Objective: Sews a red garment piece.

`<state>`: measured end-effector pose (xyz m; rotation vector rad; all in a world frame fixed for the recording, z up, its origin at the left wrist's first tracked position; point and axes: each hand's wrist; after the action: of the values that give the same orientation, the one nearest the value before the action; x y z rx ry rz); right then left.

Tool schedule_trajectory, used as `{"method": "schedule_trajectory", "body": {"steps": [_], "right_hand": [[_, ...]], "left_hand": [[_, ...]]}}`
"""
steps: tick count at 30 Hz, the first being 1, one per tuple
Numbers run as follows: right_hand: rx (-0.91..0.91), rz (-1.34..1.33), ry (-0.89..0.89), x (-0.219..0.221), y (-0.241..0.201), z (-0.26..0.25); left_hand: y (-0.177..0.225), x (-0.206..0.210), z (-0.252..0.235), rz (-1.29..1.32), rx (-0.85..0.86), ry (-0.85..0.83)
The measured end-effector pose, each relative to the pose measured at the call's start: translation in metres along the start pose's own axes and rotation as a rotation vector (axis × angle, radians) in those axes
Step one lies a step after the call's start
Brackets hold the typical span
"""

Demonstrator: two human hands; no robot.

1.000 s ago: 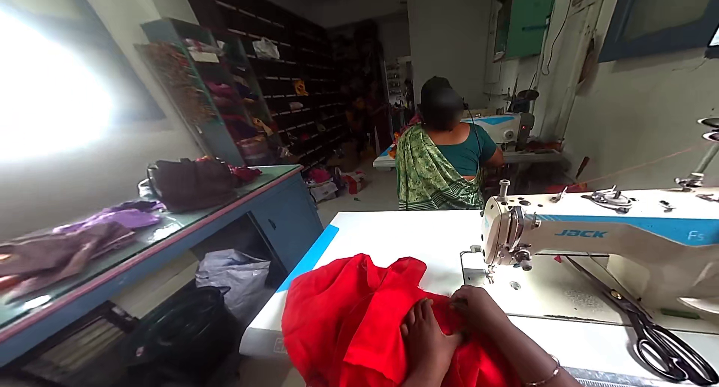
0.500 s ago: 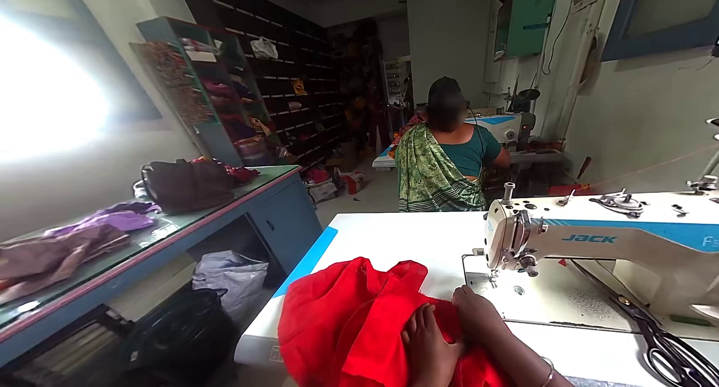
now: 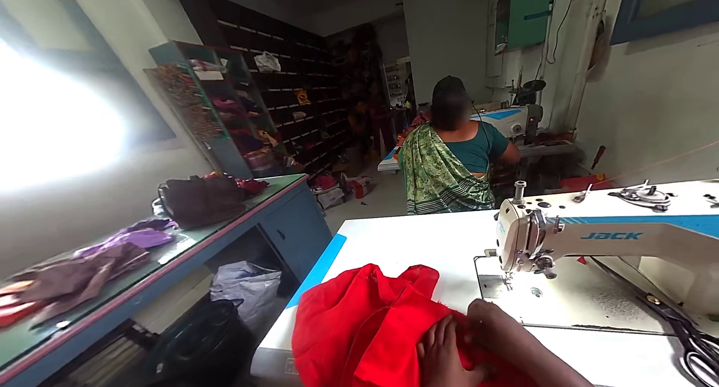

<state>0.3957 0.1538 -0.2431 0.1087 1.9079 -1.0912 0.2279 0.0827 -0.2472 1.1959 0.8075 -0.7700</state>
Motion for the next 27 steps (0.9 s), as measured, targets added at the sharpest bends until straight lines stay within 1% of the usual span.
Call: {"method": "schedule_trajectory", "body": {"steps": [2,4,7,9,11,13,15,17,19,20,21,23,25,26,27], "right_hand": [[-0.029,-0.019,-0.054,0.000,0.005,0.008],[-0.014,-0.028,-0.013,-0.001,0.009,0.013],[0.018,-0.003,0.037,-0.002,0.007,0.013],[0.029,0.058,-0.015,0.001,-0.001,0.010],[0.042,0.177,-0.086,0.003,-0.009,0.009],[0.121,0.277,-0.172,0.003,-0.020,0.006],[0.214,0.296,-0.207,0.002,-0.028,0.002],[0.255,0.284,-0.133,-0.002,-0.026,0.003],[0.329,0.199,-0.061,-0.016,-0.030,0.010],[0.392,0.134,-0.008,-0.027,-0.036,0.015],[0.415,0.111,0.098,-0.031,-0.030,0.023],[0.445,0.118,0.348,-0.039,-0.019,0.042],[0.483,0.141,0.483,-0.048,-0.013,0.056],[0.488,0.139,0.494,-0.052,-0.010,0.060],[0.469,0.112,0.473,-0.052,-0.006,0.063]], "left_hand": [[-0.003,0.001,0.003,0.000,0.013,-0.002],[-0.005,0.005,0.004,0.002,0.023,0.024],[-0.004,0.003,0.004,-0.017,0.006,0.013],[-0.005,0.000,0.005,-0.035,-0.005,0.004],[-0.004,0.001,0.004,-0.035,-0.004,0.006],[-0.001,0.000,0.005,-0.046,-0.015,-0.014],[0.001,-0.004,0.006,-0.065,-0.033,-0.054],[0.002,-0.008,0.006,-0.050,-0.025,-0.093],[0.000,-0.025,0.011,0.100,0.025,-0.125],[-0.003,-0.034,0.015,0.207,0.074,-0.088],[-0.008,-0.045,0.019,0.275,0.134,0.008],[-0.018,-0.075,0.030,0.276,0.214,0.293],[-0.030,-0.108,0.035,0.275,0.160,0.524],[-0.036,-0.120,0.034,0.285,0.095,0.596],[-0.042,-0.127,0.032,0.281,0.005,0.620]]}}
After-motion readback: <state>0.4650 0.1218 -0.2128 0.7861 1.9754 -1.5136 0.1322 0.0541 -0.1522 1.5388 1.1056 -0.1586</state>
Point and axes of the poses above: each hand's wrist, its own z-axis away from the middle knuckle, its own x-axis out of the palm, y = z × x, and after that the axes turned 14 degrees about -x, right-handed
